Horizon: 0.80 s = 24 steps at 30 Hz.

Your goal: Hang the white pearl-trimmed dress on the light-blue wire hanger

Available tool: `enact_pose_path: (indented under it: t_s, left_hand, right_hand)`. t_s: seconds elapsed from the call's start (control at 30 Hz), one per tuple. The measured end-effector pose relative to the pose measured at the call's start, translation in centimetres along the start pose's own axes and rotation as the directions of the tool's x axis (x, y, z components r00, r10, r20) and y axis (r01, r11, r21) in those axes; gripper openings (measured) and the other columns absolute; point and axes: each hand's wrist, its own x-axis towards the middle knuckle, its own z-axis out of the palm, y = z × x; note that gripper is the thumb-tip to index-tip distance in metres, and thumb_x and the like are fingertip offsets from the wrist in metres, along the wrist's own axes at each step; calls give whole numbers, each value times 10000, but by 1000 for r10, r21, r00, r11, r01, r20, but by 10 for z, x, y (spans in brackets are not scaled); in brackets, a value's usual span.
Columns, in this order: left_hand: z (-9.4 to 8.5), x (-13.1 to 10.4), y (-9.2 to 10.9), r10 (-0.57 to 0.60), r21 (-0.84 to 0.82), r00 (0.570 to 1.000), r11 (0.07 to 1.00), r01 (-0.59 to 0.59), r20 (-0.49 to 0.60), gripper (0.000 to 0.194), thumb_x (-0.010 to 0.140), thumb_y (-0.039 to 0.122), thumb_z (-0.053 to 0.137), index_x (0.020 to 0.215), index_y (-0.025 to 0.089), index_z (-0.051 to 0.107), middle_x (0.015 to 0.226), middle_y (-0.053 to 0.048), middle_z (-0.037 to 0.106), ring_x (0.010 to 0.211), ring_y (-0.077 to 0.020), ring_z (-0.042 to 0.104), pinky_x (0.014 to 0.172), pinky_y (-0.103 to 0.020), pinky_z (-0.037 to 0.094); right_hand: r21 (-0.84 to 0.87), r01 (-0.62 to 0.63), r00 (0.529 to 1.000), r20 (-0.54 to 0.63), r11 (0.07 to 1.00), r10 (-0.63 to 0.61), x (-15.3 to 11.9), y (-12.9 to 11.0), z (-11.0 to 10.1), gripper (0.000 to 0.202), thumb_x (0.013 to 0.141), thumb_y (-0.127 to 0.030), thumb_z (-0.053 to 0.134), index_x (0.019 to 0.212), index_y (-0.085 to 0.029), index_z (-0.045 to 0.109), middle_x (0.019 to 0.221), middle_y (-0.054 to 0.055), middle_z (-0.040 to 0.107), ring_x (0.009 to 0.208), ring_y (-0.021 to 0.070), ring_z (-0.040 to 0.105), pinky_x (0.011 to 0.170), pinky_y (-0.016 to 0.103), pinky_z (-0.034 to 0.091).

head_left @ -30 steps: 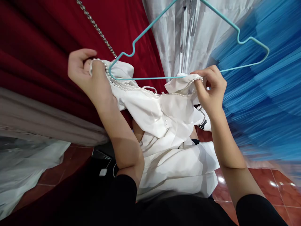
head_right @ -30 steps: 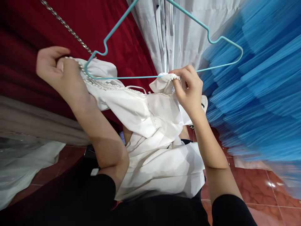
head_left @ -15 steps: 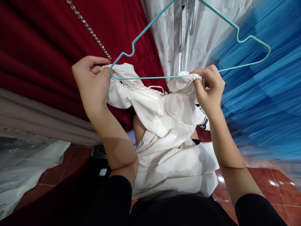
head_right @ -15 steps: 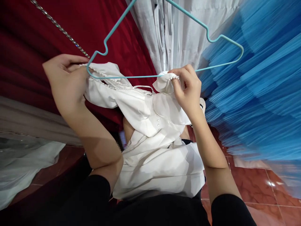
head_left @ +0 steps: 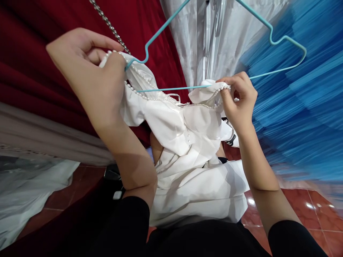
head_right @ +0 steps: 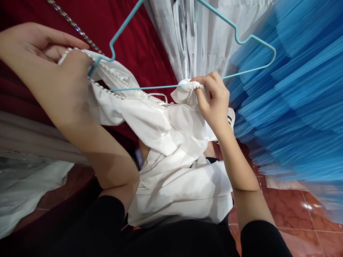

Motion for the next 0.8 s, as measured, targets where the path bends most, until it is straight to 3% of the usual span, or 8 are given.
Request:
enact_pose_path:
  t_s: [0.2, 0.3, 0.4, 0.47, 0.57, 0.63, 0.7, 0.8]
  left_hand:
    - [30, 14, -13, 107, -26, 991, 994, -109, -76, 273, 665, -97, 642, 825, 124, 652, 768, 44, 621, 556, -48, 419, 487, -245, 288]
    - [43, 16, -17, 158, -52, 986, 986, -161, -48, 296, 661, -96, 697, 851, 122, 634, 802, 64, 610, 576, -35, 406, 492, -238, 294]
    - [42, 9, -17, 163, -35, 986, 986, -162, 25, 307, 716, -97, 659, 907, 143, 645, 840, 56, 597, 667, -58, 474, 554, -232, 381]
    - [36, 0, -13, 242, 9, 969, 970, -242, 42, 333, 736, -96, 611, 951, 153, 659, 865, 35, 592, 764, -92, 538, 636, -247, 445]
    - [31, -17, 3, 373, -29, 928, 927, -373, -18, 452, 696, -83, 592, 1070, 162, 657, 990, -10, 588, 934, -159, 570, 819, -291, 503]
    - [36, -29, 18, 384, -108, 922, 916, -386, -43, 463, 721, -37, 614, 1129, 181, 638, 1079, -34, 573, 1042, -195, 553, 953, -339, 493]
    - [46, -42, 33, 355, -150, 933, 927, -343, 63, 358, 821, 36, 601, 1132, 210, 633, 1125, -47, 590, 1119, -213, 549, 1031, -370, 460]
    - [70, -61, 46, 265, -143, 889, 963, -228, 374, 221, 957, 160, 493, 1097, 259, 633, 1106, -54, 648, 1100, -224, 595, 1013, -387, 456]
  right_hand:
    - [-28, 3, 1000, 3, 1000, -3, -1, -1, 2, 316, 968, -484, 436, 1007, -263, 659, 933, 56, 567, 923, 177, 597, 901, 431, 573]
    - [-51, 12, 1000, -2, 999, -12, 0, 0, 1, 314, 976, -466, 415, 1007, -261, 651, 921, 52, 557, 915, 173, 587, 908, 433, 568]
    - [-40, 20, 1000, -16, 999, -21, 0, 2, 0, 309, 976, -457, 416, 1006, -259, 651, 913, 50, 547, 917, 175, 583, 924, 446, 560]
    - [-20, 21, 1000, -20, 1000, -22, 0, 3, 0, 301, 972, -455, 428, 999, -257, 653, 912, 49, 544, 922, 176, 583, 934, 455, 557]
    - [-11, 3, 1000, -15, 1000, -3, -1, 3, 3, 301, 975, -449, 425, 1006, -256, 654, 927, 52, 549, 950, 180, 585, 953, 464, 552]
    - [-16, -5, 1000, -12, 1000, 5, -1, 4, 7, 304, 979, -445, 415, 1020, -258, 651, 939, 54, 552, 978, 186, 586, 965, 469, 546]
    - [-12, 1, 1000, -15, 1000, -1, 0, 4, 9, 303, 979, -445, 413, 1025, -261, 648, 943, 56, 548, 997, 193, 585, 970, 473, 541]
    - [-18, 6, 1000, -23, 1000, -7, 0, 4, 8, 285, 975, -434, 422, 1027, -262, 644, 957, 59, 548, 1001, 197, 585, 960, 471, 540]
